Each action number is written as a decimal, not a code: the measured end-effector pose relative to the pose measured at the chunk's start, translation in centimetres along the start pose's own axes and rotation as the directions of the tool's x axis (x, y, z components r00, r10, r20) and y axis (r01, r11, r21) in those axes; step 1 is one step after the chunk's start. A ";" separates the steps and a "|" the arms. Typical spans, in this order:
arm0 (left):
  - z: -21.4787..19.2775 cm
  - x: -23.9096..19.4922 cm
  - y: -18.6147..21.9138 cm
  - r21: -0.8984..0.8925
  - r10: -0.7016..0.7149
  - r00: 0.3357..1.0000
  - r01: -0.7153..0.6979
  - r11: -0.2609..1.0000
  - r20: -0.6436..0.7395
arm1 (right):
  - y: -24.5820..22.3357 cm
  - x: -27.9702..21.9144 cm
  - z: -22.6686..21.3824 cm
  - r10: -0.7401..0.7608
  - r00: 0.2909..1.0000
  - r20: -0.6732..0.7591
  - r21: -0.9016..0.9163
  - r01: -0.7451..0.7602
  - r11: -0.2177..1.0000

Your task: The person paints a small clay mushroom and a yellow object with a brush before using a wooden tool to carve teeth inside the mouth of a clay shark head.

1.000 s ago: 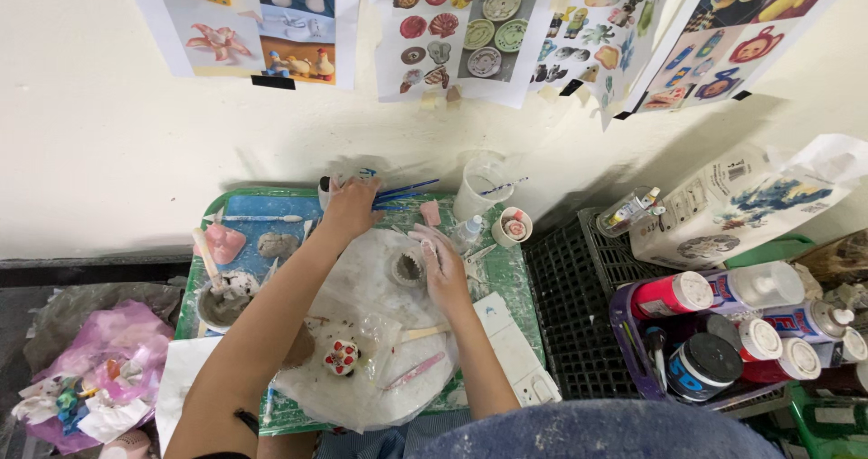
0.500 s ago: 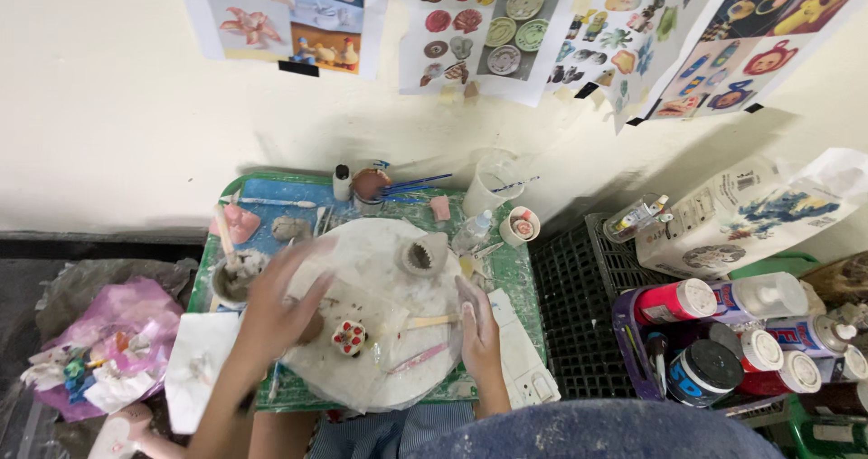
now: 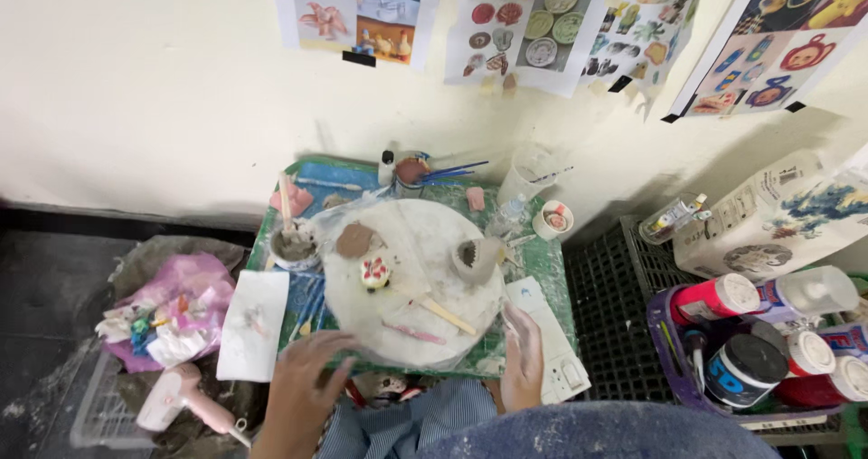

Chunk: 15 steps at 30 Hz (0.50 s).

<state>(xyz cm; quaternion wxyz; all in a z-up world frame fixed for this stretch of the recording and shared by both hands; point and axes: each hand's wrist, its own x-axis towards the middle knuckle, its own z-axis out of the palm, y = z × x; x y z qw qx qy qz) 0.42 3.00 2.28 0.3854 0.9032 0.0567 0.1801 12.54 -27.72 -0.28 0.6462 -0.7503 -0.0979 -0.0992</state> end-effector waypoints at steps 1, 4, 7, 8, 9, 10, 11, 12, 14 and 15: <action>0.6 -0.2 0.5 0.040 0.067 0.998 -0.067 0.997 -0.012 | 0.3 -0.5 -0.3 0.023 0.999 -0.026 -0.003 -0.024 1.000; 2.7 -0.3 1.3 0.128 0.204 0.979 -0.205 0.970 0.019 | 1.1 -2.6 -1.4 0.101 0.992 -0.081 -0.014 -0.102 0.995; 4.1 -1.2 1.7 0.170 0.203 0.976 -0.214 0.962 0.079 | 1.7 -3.4 -2.2 0.128 0.990 -0.059 -0.042 -0.131 0.990; 4.4 -1.4 1.6 0.179 0.198 0.977 -0.209 0.961 0.075 | 1.9 -3.5 -2.3 0.116 0.992 -0.050 -0.073 -0.119 0.990; 4.6 -1.5 1.5 0.188 0.194 0.978 -0.204 0.961 0.072 | 1.9 -3.6 -2.4 0.104 0.994 -0.040 -0.104 -0.107 0.989; 4.7 -1.5 1.3 0.190 0.194 0.979 -0.203 0.961 0.066 | 1.9 -3.8 -2.5 0.095 0.995 -0.031 -0.087 -0.098 0.991; 4.6 -1.5 1.1 0.191 0.194 0.979 -0.202 0.960 0.060 | 1.9 -3.9 -2.4 0.087 0.996 -0.022 -0.071 -0.088 0.994; 4.3 -1.4 0.8 0.197 0.195 0.979 -0.202 0.959 0.054 | 1.8 -4.1 -2.2 0.078 0.997 -0.013 -0.050 -0.078 0.996; 3.9 -1.3 0.5 0.232 0.194 0.980 -0.200 0.952 0.048 | 1.6 -4.5 -1.8 0.098 0.995 -0.009 -0.034 -0.098 0.995; 3.8 -1.2 0.4 0.250 0.193 0.980 -0.198 0.948 0.045 | 1.5 -4.7 -1.5 0.108 0.994 -0.007 -0.026 -0.108 0.994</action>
